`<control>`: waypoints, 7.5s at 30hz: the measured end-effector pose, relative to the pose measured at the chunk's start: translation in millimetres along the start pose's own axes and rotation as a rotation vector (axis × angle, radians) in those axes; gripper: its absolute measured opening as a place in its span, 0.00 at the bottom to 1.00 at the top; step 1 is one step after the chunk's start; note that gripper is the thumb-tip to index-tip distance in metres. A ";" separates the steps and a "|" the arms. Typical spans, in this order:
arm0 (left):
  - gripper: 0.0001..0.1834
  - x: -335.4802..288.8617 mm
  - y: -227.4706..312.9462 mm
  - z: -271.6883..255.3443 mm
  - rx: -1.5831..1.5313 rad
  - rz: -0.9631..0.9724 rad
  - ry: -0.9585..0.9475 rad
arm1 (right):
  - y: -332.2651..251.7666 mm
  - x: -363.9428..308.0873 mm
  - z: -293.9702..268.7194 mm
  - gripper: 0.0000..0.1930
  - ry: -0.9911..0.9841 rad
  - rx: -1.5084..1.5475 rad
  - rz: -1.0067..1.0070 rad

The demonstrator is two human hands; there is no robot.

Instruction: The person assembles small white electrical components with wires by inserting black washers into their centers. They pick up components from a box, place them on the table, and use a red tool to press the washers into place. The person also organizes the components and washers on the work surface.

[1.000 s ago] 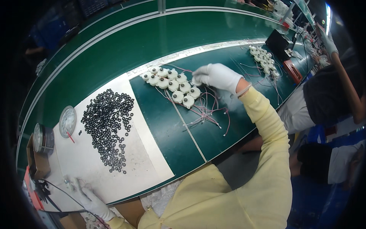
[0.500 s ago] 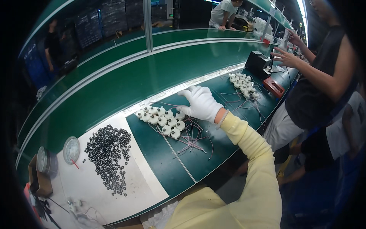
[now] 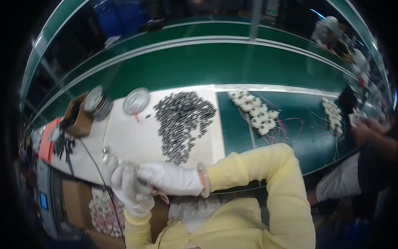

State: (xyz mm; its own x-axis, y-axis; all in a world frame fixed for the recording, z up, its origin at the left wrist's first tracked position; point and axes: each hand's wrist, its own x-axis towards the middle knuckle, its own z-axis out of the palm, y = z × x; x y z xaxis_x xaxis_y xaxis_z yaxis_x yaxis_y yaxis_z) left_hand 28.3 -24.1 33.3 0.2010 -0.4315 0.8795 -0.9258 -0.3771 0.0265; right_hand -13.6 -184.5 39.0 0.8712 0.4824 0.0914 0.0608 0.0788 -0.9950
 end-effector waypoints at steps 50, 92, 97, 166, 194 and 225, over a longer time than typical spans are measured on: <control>0.14 -82.9 -79.1 22.1 0.181 -0.436 -0.145 | -48.9 -145.3 -30.3 0.13 -0.123 -0.866 0.729; 0.10 -88.8 -80.5 33.2 0.111 -0.438 -0.227 | 38.3 -68.6 -33.5 0.14 0.416 -0.634 0.371; 0.10 -85.7 -79.4 32.0 0.101 -0.453 -0.240 | 44.6 -54.6 -33.5 0.16 0.260 -1.244 0.065; 0.08 -77.3 -72.2 28.4 0.124 -0.434 -0.402 | -44.8 -244.4 -257.2 0.25 0.732 -0.648 0.918; 0.11 11.2 13.1 -1.5 -0.242 -0.028 -0.213 | -44.7 -67.5 -84.6 0.30 0.488 -0.129 -0.131; 0.13 -84.1 -83.4 13.7 0.145 -0.386 -0.376 | 32.1 -99.4 -66.2 0.12 0.380 -0.925 0.381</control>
State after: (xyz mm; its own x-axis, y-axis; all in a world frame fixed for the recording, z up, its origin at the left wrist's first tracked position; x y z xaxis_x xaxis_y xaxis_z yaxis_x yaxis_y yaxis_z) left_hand 93.0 32.5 -49.4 0.6420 -0.4918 0.5882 -0.7137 -0.6636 0.2242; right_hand -66.0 -287.7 -4.6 0.9956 0.0197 -0.0913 -0.0407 -0.7889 -0.6132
